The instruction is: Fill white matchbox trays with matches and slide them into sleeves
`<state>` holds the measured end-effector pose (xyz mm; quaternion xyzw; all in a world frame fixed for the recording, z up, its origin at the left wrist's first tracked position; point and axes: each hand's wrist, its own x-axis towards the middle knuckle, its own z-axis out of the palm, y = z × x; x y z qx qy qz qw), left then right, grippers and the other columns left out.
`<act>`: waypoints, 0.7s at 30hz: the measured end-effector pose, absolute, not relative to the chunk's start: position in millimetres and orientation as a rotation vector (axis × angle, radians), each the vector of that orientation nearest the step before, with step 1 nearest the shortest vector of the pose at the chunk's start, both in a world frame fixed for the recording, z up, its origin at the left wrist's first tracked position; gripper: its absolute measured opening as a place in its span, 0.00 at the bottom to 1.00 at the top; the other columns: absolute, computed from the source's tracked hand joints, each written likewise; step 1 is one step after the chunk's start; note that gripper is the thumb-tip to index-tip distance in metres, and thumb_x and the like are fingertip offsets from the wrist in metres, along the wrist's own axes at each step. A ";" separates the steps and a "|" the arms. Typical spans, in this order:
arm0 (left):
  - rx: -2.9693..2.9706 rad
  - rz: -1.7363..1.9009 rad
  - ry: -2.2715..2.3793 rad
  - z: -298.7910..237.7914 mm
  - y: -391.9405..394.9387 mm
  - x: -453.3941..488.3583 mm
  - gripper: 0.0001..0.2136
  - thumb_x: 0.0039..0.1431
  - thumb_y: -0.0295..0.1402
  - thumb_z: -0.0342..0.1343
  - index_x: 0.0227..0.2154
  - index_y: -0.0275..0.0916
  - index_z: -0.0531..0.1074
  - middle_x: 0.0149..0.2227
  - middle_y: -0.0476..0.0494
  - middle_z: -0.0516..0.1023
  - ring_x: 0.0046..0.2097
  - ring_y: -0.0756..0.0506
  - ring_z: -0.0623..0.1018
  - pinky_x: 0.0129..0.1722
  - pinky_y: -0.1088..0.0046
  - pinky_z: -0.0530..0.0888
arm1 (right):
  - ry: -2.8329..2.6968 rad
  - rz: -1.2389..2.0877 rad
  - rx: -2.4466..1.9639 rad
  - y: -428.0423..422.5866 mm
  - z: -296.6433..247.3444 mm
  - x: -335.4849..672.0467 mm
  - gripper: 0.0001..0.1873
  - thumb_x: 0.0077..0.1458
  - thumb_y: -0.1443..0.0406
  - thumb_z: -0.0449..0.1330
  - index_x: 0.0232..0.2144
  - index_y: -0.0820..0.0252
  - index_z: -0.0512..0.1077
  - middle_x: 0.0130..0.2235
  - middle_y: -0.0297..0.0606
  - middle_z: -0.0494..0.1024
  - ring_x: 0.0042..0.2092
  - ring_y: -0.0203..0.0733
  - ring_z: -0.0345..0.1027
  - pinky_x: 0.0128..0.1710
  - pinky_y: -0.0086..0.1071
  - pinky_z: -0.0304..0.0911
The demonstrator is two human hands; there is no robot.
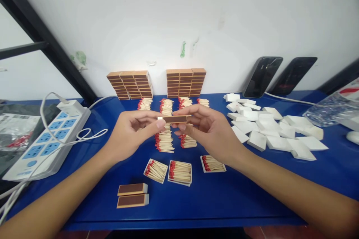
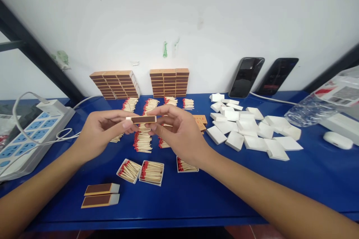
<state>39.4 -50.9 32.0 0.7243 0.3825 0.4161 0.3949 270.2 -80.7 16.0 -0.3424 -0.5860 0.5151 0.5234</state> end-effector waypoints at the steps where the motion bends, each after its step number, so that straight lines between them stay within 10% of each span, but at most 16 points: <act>1: 1.841 1.081 0.979 31.3 -50.9 39.6 0.11 0.59 0.41 0.70 0.41 0.40 0.85 0.33 0.46 0.87 0.33 0.48 0.83 0.34 0.76 0.80 | -1.420 1.244 -0.800 -80.7 16.4 270.5 0.15 0.58 0.60 0.72 0.45 0.54 0.75 0.49 0.40 0.82 0.50 0.47 0.79 0.51 0.45 0.79; 21: 2.086 1.237 0.926 28.1 -45.6 34.8 0.16 0.51 0.35 0.75 0.43 0.40 0.83 0.33 0.46 0.85 0.32 0.48 0.81 0.35 0.69 0.82 | -1.852 0.784 -0.974 -72.2 40.9 301.5 0.22 0.56 0.55 0.74 0.51 0.51 0.80 0.55 0.41 0.82 0.44 0.47 0.79 0.43 0.43 0.80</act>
